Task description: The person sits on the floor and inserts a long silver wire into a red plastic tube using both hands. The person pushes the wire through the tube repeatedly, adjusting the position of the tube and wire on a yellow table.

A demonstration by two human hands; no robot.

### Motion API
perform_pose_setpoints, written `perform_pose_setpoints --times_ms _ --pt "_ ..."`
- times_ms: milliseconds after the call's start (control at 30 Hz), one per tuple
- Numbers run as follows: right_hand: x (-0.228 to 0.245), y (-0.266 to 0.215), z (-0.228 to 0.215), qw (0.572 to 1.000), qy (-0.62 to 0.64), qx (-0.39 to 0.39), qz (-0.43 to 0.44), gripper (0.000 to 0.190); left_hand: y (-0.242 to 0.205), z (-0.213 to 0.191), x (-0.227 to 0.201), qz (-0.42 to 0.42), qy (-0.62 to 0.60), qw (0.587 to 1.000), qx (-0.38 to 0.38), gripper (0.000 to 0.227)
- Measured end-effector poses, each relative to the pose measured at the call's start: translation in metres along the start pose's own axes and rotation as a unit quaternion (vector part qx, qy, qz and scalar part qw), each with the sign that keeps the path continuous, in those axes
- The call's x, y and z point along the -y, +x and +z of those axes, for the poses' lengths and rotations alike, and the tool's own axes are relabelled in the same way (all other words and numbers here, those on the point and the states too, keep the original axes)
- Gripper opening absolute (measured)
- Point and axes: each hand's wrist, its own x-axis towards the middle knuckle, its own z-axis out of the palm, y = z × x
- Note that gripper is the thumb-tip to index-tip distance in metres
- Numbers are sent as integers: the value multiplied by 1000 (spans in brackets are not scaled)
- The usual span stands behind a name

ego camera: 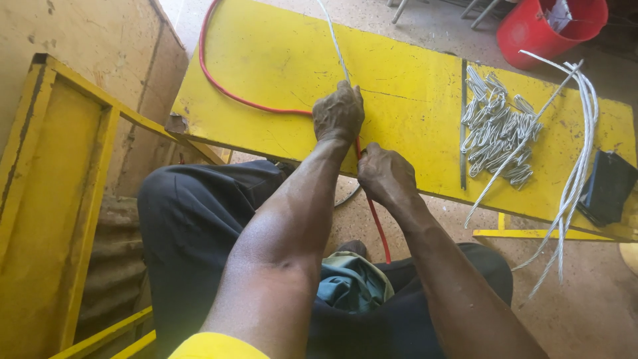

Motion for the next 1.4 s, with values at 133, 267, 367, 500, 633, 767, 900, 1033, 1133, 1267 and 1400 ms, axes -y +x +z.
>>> perform_pose_setpoints --times_ms 133,267,367,500,633,767,900,1033,1133,1267,1400 --pt "6 -10 -2 1000 5 8 9 48 3 1 -1 -3 0 1000 2 42" --pt "12 -19 -4 999 -20 15 21 47 1 2 -1 4 -2 1000 -10 42" --pt "19 -24 -1 999 -24 5 29 48 1 2 1 2 -2 1000 -10 42" --pt "22 -25 2 999 -29 6 26 47 3 1 1 2 -1 1000 -10 40" --pt "23 -39 11 998 -54 -29 20 40 1 0 -1 -6 -3 1000 10 40" --pt "23 -49 13 997 -65 -33 14 40 3 6 -1 -15 -10 1000 13 39" --pt "10 -46 23 996 -68 -51 -2 36 1 1 -1 -10 -6 1000 11 39" --pt "13 -59 26 995 -88 -48 22 32 0 3 0 -11 -7 1000 5 41" --pt "16 -77 28 993 -102 -47 22 31 2 10 3 -8 -5 1000 -3 39" --pt "9 -84 41 982 -176 -63 9 26 1 8 2 -13 -24 1000 -10 39" --pt "10 -94 38 989 -140 -40 39 29 9 -4 3 11 -39 999 -5 37"
